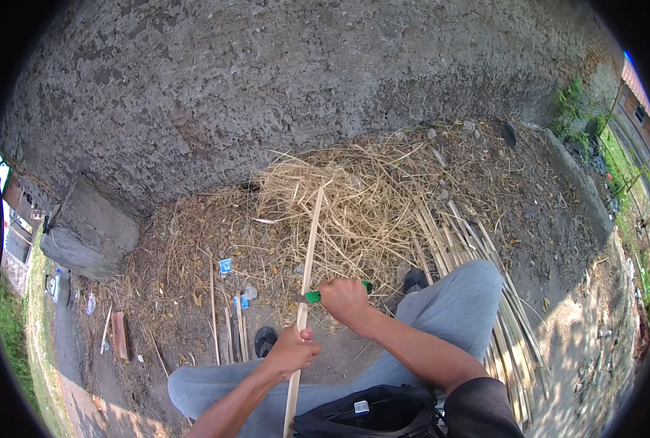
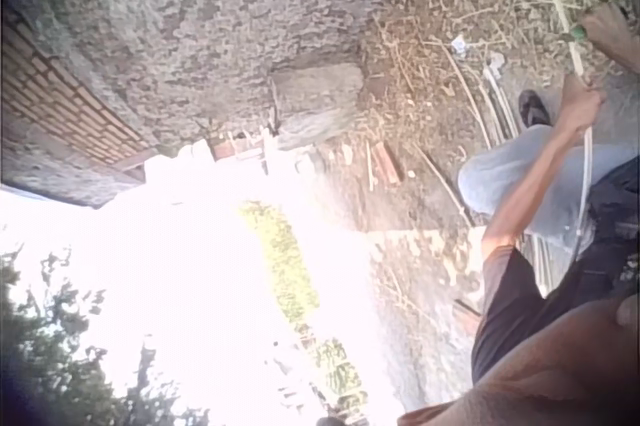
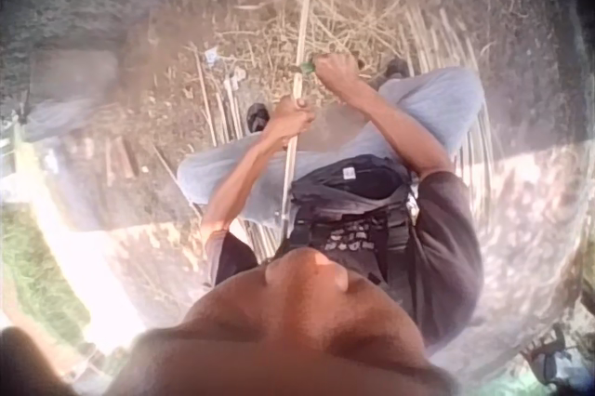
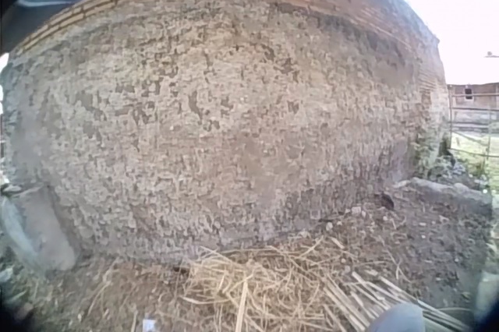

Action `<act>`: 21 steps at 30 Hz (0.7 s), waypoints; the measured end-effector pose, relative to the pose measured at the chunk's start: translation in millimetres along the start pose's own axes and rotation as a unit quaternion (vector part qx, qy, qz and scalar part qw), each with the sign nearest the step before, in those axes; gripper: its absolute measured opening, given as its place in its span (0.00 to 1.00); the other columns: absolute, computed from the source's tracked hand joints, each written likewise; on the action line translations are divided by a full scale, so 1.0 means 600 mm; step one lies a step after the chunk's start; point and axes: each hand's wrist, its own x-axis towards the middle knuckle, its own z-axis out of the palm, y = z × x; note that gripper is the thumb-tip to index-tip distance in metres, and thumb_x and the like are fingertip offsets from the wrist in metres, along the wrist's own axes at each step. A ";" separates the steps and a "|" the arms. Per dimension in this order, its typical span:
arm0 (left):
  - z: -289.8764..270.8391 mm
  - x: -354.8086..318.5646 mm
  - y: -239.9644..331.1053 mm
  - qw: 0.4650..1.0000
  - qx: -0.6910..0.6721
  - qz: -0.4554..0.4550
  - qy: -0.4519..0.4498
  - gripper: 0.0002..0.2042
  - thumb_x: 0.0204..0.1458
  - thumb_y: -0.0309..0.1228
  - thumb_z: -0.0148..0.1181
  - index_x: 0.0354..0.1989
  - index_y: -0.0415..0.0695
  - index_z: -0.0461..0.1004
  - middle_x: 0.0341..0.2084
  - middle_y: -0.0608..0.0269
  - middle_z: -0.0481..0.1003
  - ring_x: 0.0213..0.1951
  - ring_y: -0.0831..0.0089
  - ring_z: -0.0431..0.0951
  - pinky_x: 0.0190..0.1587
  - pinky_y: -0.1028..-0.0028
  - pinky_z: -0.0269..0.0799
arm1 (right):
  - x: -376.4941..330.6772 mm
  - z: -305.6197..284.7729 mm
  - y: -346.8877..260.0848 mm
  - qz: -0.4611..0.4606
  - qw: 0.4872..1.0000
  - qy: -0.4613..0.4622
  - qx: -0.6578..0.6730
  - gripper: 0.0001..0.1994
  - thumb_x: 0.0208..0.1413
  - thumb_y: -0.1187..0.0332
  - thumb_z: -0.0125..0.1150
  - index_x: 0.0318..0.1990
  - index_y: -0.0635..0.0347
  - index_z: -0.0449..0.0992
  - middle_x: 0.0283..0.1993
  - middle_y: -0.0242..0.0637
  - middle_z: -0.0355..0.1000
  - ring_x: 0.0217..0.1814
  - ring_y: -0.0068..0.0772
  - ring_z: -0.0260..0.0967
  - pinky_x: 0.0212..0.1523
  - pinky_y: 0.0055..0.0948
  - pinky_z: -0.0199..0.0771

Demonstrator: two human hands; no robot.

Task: The person shaves a bamboo strip using a utility knife, whittles a bamboo piece with a machete, and scrapes the bamboo strip with the utility knife.

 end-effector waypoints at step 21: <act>-0.002 -0.001 -0.019 0.986 0.166 -0.013 0.013 0.13 0.41 0.25 0.61 0.21 0.44 0.58 0.12 0.69 0.62 0.13 0.80 0.61 0.16 0.71 0.54 | 0.050 0.045 0.063 0.119 0.991 -0.056 0.012 0.05 0.47 0.72 0.58 0.26 0.59 0.79 0.26 0.48 0.76 0.29 0.47 0.78 0.28 0.42 0.78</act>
